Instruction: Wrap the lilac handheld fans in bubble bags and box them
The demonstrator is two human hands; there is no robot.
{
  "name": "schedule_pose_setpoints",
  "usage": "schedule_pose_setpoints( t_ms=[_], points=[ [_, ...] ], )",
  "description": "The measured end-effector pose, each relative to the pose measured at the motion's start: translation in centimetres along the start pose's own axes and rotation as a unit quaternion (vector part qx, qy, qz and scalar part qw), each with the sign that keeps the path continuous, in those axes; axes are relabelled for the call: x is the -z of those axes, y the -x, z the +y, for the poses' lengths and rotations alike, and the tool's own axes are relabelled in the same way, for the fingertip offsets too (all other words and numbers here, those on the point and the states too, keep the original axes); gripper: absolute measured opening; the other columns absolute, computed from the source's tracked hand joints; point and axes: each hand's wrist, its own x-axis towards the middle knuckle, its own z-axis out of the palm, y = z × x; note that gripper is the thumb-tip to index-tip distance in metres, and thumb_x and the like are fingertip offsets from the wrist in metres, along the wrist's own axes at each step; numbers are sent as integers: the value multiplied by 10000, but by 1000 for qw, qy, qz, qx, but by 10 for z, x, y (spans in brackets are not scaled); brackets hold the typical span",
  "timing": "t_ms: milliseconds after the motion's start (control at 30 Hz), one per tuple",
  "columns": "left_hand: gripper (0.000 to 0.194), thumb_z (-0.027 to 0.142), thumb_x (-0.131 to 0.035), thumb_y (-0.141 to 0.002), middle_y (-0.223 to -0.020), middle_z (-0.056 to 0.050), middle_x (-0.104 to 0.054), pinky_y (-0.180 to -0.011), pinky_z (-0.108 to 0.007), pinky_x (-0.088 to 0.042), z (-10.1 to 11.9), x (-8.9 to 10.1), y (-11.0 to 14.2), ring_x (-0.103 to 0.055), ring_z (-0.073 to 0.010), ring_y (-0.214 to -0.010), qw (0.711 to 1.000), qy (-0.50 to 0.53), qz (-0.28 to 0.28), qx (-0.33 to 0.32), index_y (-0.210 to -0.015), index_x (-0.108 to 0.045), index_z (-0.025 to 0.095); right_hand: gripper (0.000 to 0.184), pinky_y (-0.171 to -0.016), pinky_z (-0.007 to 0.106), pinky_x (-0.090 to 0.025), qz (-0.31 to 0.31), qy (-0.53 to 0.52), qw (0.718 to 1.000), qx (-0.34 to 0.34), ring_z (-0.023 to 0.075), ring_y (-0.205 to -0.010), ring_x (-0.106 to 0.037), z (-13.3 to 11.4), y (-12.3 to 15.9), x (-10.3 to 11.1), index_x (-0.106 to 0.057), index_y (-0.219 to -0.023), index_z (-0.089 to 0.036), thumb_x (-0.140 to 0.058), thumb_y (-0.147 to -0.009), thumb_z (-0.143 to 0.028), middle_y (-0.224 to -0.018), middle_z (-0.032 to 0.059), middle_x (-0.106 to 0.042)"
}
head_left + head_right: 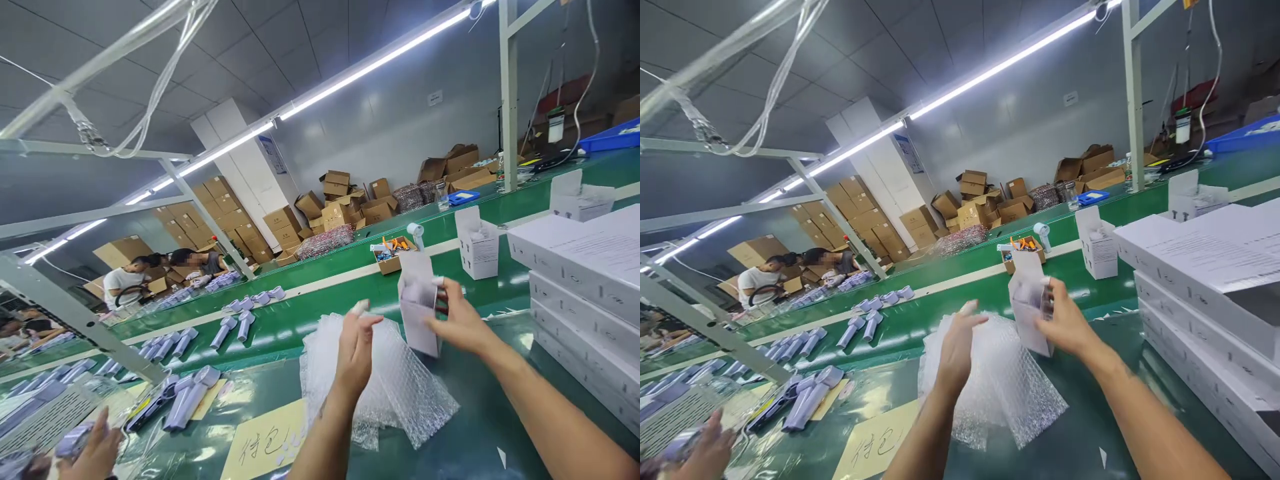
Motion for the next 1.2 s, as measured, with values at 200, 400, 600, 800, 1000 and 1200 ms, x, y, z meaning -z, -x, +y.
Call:
schedule_pose_setpoints(
  t_ms=[200,400,600,800,1000,1200],
  points=[
    [404,518,-575,-751,-1075,-137,-638,-867,-540,-434,-29,-51,88,-557,-336,-1046,967,-104,-208,-100,-1129,-607,379,722,-854,381,-486,-19,-70,997,-34,246,-1154,-499,20,-116,-10,-228,-1214,-240,-587,-598,-125,-1285,136,-437],
    [526,602,-604,-663,-1066,-95,-635,-774,-540,-450,-48,-14,82,-552,-320,-1087,938,-162,-283,-119,-1172,-543,486,712,-818,380,-496,-100,-54,991,-67,251,-1049,-577,64,-159,-40,-264,-1219,-196,-570,-584,-87,-1149,135,-568],
    [418,548,-662,-646,-949,-80,-645,-710,-456,-457,-51,15,66,-587,-273,-984,946,-203,-235,-98,-1049,-621,447,806,-907,393,-445,-93,-13,993,-74,286,-1177,-491,69,-153,-23,-213,-1309,-181,-633,-622,-164,-1297,177,-479],
    [146,372,-553,-793,-624,-74,-584,-614,-355,-427,-48,-14,106,-537,-199,-634,953,-196,-183,-140,-788,-654,266,638,-879,429,-450,-100,164,974,-117,350,-1170,-500,33,-85,-8,-295,-1373,-175,-512,-780,-262,-1396,211,-399],
    [268,328,-498,-858,-624,-73,-527,-664,-326,-381,-102,111,114,-522,-205,-659,884,-394,169,186,-635,-564,196,500,-1007,472,-413,-298,185,936,-32,338,-1180,-507,75,46,-11,-596,-1169,-357,-653,-691,-488,-1265,98,-580],
    [259,302,-725,-624,-963,-156,-580,-815,-358,-377,-145,144,115,-512,-291,-960,795,-483,68,361,-789,-613,137,503,-1010,445,-422,-361,147,919,-52,306,-1172,-527,74,123,-43,-618,-1185,-299,-591,-742,-534,-1256,56,-595]
  ],
)
